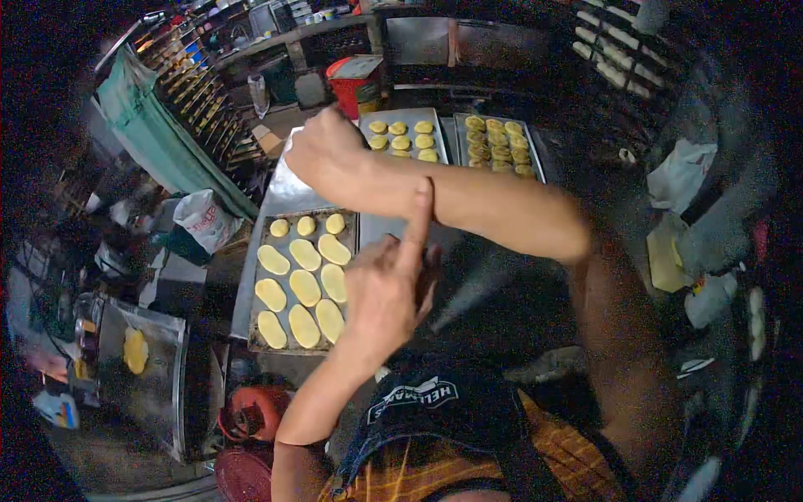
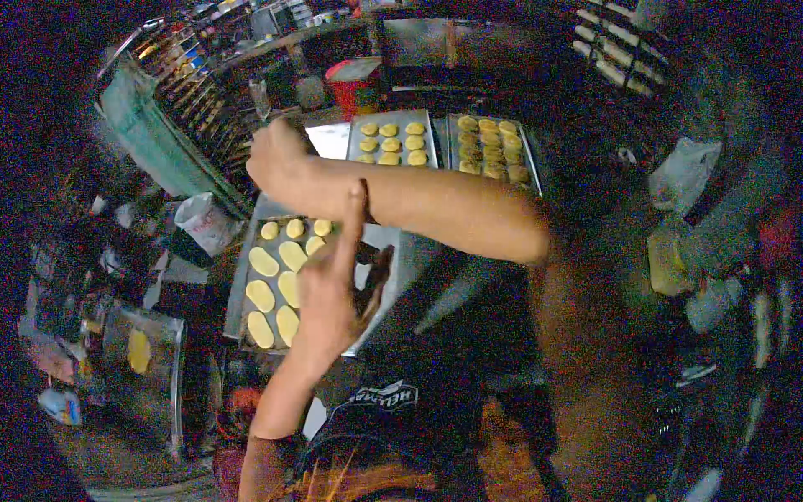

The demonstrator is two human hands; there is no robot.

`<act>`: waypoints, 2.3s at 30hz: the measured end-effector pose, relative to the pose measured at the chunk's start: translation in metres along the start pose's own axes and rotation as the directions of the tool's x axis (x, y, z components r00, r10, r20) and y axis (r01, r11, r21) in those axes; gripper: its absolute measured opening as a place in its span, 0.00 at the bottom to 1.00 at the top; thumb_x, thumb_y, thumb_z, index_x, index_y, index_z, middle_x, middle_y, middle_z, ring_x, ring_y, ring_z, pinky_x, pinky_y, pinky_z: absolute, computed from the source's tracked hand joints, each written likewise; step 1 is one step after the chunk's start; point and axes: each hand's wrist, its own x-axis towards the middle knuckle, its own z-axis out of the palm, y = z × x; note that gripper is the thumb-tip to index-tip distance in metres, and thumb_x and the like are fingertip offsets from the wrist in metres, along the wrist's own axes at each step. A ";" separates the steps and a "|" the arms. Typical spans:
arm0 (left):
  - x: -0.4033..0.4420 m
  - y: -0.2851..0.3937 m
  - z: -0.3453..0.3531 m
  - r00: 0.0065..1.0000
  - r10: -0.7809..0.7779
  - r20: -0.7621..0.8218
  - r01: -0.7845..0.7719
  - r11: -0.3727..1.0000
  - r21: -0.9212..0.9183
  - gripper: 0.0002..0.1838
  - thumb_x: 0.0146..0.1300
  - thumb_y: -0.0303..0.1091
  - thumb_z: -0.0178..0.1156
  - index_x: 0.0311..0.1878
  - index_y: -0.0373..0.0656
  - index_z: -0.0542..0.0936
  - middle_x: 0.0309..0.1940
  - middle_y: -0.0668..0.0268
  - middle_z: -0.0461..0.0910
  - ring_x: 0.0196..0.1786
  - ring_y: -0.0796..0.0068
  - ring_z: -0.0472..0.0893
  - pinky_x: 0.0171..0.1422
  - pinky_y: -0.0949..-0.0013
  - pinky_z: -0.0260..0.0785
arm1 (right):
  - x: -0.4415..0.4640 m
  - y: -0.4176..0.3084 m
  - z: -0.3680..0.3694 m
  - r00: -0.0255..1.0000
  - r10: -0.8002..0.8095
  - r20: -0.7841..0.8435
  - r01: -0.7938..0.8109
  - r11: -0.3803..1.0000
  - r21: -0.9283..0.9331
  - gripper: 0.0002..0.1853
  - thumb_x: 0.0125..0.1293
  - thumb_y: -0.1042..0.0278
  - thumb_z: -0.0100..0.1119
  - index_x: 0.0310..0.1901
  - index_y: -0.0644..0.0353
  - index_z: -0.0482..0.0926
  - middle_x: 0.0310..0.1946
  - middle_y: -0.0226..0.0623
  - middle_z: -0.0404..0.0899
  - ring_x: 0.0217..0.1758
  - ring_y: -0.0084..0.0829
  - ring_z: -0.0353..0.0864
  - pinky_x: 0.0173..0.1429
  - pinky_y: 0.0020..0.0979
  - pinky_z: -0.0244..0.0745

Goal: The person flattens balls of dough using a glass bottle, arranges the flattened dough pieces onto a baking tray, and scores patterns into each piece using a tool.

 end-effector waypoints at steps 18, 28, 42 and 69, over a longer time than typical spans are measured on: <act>-0.001 -0.061 -0.011 0.772 -0.627 -0.104 0.597 0.771 -0.222 0.24 0.61 0.29 0.63 0.63 0.41 0.76 0.28 0.61 0.82 0.29 0.69 0.77 0.33 0.67 0.68 | -0.014 0.005 0.047 0.999 -0.049 -0.023 0.053 0.982 0.180 0.03 0.51 0.65 0.64 0.24 0.51 0.85 0.22 0.37 0.83 0.21 0.35 0.77 0.25 0.41 0.67; -0.128 -0.189 0.151 0.730 -0.619 0.291 0.680 0.701 -0.214 0.17 0.63 0.34 0.62 0.53 0.38 0.80 0.39 0.54 0.84 0.32 0.58 0.81 0.38 0.61 0.72 | -0.292 -0.070 0.267 0.490 0.084 0.868 -0.611 0.743 0.272 0.45 0.58 0.45 0.66 0.71 0.62 0.60 0.75 0.54 0.50 0.74 0.59 0.55 0.69 0.59 0.60; -0.047 -0.380 0.277 0.677 -0.689 0.257 0.502 0.688 0.524 0.16 0.60 0.40 0.59 0.46 0.40 0.79 0.38 0.49 0.80 0.36 0.41 0.80 0.38 0.48 0.73 | -0.281 0.067 0.332 0.944 0.308 0.120 -0.319 0.945 0.080 0.20 0.67 0.59 0.50 0.55 0.60 0.74 0.66 0.47 0.67 0.74 0.48 0.60 0.72 0.56 0.54; -0.078 -0.063 0.363 0.865 -0.424 0.269 0.467 0.876 -0.121 0.17 0.59 0.38 0.68 0.45 0.38 0.76 0.35 0.57 0.79 0.38 0.57 0.77 0.43 0.58 0.70 | -0.486 -0.039 0.329 0.499 0.454 0.738 -0.791 -0.110 0.602 0.33 0.42 0.65 0.80 0.51 0.59 0.75 0.39 0.37 0.81 0.37 0.34 0.79 0.43 0.34 0.75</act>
